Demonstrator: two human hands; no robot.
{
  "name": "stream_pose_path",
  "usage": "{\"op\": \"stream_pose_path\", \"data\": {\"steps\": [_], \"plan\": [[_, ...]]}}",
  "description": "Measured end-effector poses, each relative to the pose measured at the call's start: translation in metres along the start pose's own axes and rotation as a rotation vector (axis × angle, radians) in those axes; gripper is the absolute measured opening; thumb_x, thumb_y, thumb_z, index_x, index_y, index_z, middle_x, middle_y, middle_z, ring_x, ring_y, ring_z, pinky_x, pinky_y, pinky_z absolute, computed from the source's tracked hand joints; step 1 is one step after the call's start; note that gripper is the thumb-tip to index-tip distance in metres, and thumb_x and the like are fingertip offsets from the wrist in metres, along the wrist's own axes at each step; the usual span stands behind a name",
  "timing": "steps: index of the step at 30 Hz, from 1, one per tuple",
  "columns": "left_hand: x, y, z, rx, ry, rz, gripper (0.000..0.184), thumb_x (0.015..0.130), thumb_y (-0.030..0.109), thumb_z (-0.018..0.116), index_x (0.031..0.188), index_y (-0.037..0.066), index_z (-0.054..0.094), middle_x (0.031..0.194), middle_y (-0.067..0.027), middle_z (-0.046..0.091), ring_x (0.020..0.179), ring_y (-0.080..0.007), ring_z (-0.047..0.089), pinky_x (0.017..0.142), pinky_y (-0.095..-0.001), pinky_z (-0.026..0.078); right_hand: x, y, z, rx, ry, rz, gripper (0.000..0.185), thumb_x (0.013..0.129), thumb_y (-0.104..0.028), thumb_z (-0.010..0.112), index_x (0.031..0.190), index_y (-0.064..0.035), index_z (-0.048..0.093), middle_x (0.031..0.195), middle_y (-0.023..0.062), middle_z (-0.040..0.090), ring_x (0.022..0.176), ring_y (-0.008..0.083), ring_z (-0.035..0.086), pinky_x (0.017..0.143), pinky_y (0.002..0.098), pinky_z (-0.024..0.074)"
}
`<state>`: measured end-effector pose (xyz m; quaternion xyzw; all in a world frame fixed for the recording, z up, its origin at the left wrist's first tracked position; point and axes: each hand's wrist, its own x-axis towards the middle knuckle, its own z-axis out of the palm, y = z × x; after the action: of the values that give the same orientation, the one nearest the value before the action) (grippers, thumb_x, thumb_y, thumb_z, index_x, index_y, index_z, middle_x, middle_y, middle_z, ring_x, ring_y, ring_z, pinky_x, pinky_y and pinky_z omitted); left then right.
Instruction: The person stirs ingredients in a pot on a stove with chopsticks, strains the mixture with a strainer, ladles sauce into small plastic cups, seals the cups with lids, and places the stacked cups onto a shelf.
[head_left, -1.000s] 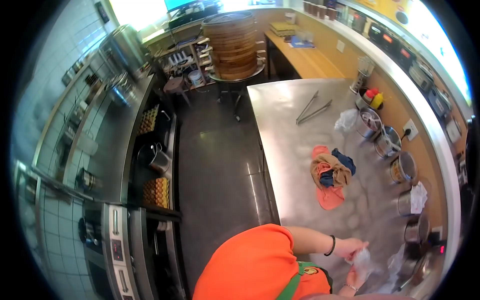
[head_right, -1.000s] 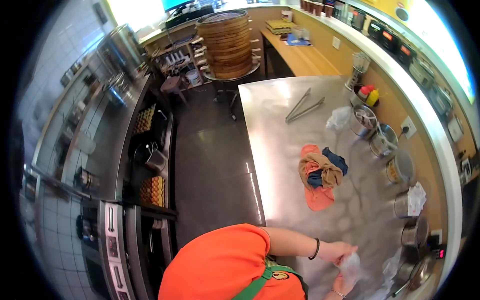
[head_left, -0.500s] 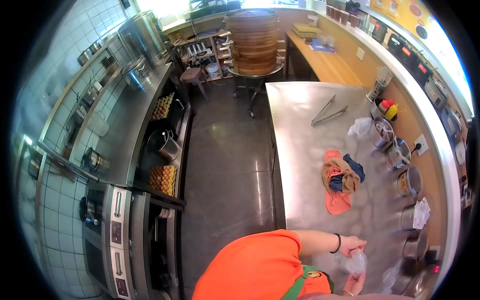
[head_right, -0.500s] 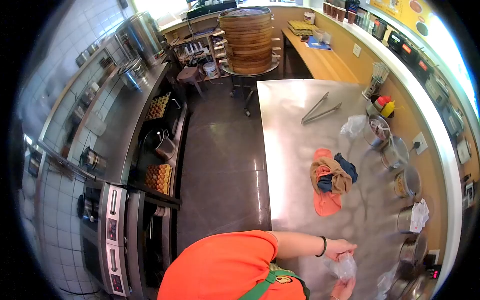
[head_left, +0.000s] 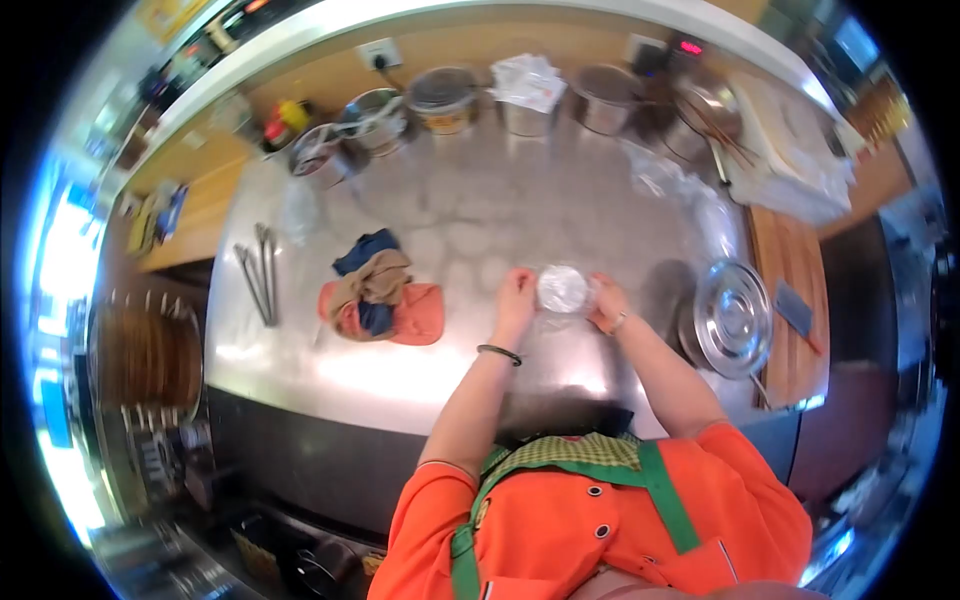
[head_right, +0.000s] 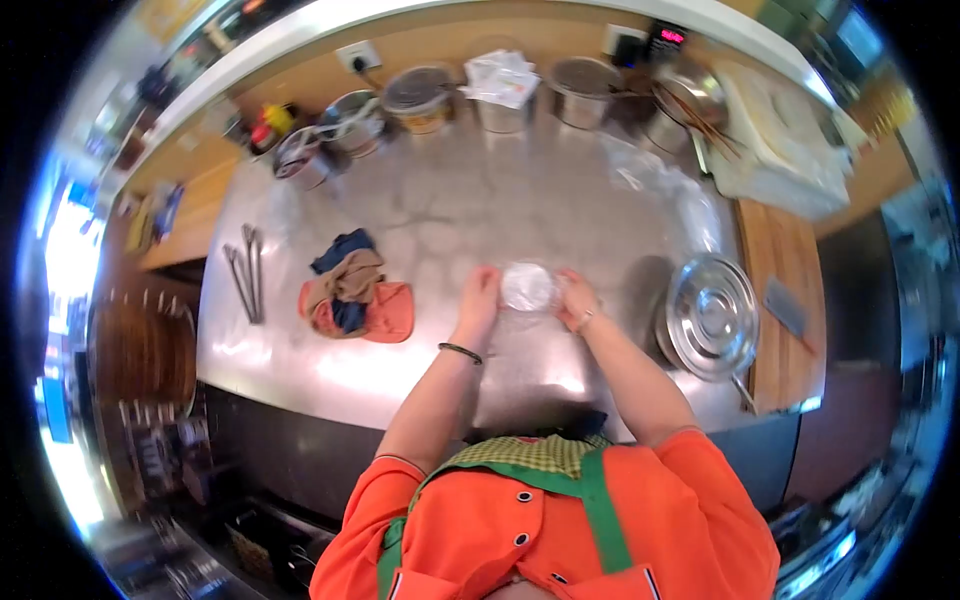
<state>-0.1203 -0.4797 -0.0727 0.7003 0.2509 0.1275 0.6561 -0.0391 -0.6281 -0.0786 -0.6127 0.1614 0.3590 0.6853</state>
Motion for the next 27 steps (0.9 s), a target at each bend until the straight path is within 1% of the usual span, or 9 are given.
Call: {"op": "stream_pose_path", "data": {"steps": [5, 8, 12, 14, 17, 19, 22, 24, 27], "plan": [[0.005, 0.005, -0.009, -0.314, -0.157, -0.201, 0.022, 0.09, 0.024, 0.05, 0.096, 0.003, 0.054, 0.07, 0.0001, 0.053, 0.056, -0.0077, 0.048, 0.051, -0.0215, 0.04, -0.007, -0.019, -0.002, 0.341, -0.128, 0.128, 0.024, 0.09, -0.02, 0.049, 0.108, -0.0055, 0.051, 0.086, 0.004, 0.059, 0.076, 0.0139, 0.058, 0.06, 0.0305, 0.0484], [0.017, -0.015, -0.017, -0.531, -0.316, -0.205, 0.023, 0.09, 0.024, 0.051, 0.098, 0.003, 0.054, 0.073, -0.0008, 0.053, 0.06, -0.0087, 0.048, 0.056, -0.0212, 0.04, -0.001, -0.01, -0.004, 0.17, -0.191, -0.146, 0.024, 0.09, -0.021, 0.05, 0.107, -0.0051, 0.052, 0.09, 0.004, 0.06, 0.082, 0.0154, 0.059, 0.07, 0.0301, 0.0491], [0.001, 0.009, -0.023, -0.375, -0.098, -0.12, 0.02, 0.089, 0.018, 0.049, 0.1, 0.002, 0.053, 0.085, -0.0041, 0.056, 0.076, -0.0117, 0.053, 0.068, -0.0233, 0.043, -0.015, -0.027, -0.003, 0.37, -0.285, -0.095, 0.02, 0.088, -0.016, 0.051, 0.106, -0.0063, 0.054, 0.098, 0.0044, 0.06, 0.092, 0.0164, 0.058, 0.079, 0.0293, 0.0473], [-0.011, 0.032, -0.042, -0.995, -0.164, -0.259, 0.02, 0.084, 0.004, 0.049, 0.104, 0.005, 0.052, 0.099, -0.0055, 0.056, 0.092, -0.0135, 0.053, 0.077, -0.027, 0.044, -0.018, -0.028, -0.01, 0.521, -0.412, -0.028, 0.02, 0.087, -0.013, 0.051, 0.106, -0.0074, 0.054, 0.101, 0.0046, 0.059, 0.092, 0.0172, 0.058, 0.08, 0.0307, 0.0473], [-0.015, 0.009, -0.041, -0.303, -0.072, -0.049, 0.032, 0.08, 0.001, 0.048, 0.113, 0.004, 0.049, 0.107, -0.0096, 0.055, 0.103, -0.0167, 0.052, 0.086, -0.0289, 0.042, -0.019, -0.006, -0.02, 0.116, -0.228, -0.37, 0.033, 0.082, -0.016, 0.06, 0.111, -0.0021, 0.052, 0.105, 0.0066, 0.059, 0.097, 0.0178, 0.057, 0.081, 0.0305, 0.0461], [-0.025, 0.001, -0.022, 0.007, -0.157, 0.111, 0.037, 0.08, 0.002, 0.049, 0.116, 0.003, 0.047, 0.109, -0.0102, 0.054, 0.105, -0.0171, 0.051, 0.087, -0.0286, 0.042, -0.015, 0.008, -0.018, -0.852, -0.092, -0.887, 0.042, 0.077, -0.016, 0.065, 0.113, -0.0004, 0.052, 0.1, 0.0066, 0.061, 0.094, 0.0203, 0.059, 0.079, 0.0305, 0.0475], [-0.022, 0.001, -0.008, 0.29, -0.17, 0.363, 0.045, 0.076, 0.002, 0.057, 0.12, 0.001, 0.046, 0.107, -0.0107, 0.056, 0.1, -0.019, 0.053, 0.086, -0.0291, 0.043, -0.038, -0.006, 0.0, -0.872, -0.125, -0.591, 0.032, 0.08, -0.022, 0.063, 0.101, -0.0004, 0.055, 0.081, 0.0067, 0.061, 0.079, 0.0195, 0.061, 0.069, 0.0277, 0.0495], [-0.014, 0.022, -0.006, -0.168, -0.028, -0.085, 0.04, 0.079, 0.005, 0.059, 0.117, 0.0, 0.047, 0.1, -0.0091, 0.057, 0.085, -0.0153, 0.055, 0.077, -0.0279, 0.046, -0.026, -0.006, 0.002, -0.453, -0.139, -0.347, 0.026, 0.082, -0.025, 0.061, 0.093, -0.0014, 0.054, 0.074, 0.0061, 0.058, 0.069, 0.0179, 0.059, 0.062, 0.0264, 0.0485], [-0.01, 0.043, -0.002, -0.107, -0.114, -0.178, 0.034, 0.083, 0.01, 0.058, 0.114, 0.0, 0.048, 0.089, -0.0041, 0.055, 0.073, -0.0112, 0.053, 0.063, -0.0239, 0.044, -0.036, -0.012, 0.006, 0.026, -0.092, -0.079, 0.027, 0.086, -0.029, 0.056, 0.079, -0.0041, 0.052, 0.064, 0.005, 0.053, 0.055, 0.0146, 0.054, 0.053, 0.0253, 0.046]]}}
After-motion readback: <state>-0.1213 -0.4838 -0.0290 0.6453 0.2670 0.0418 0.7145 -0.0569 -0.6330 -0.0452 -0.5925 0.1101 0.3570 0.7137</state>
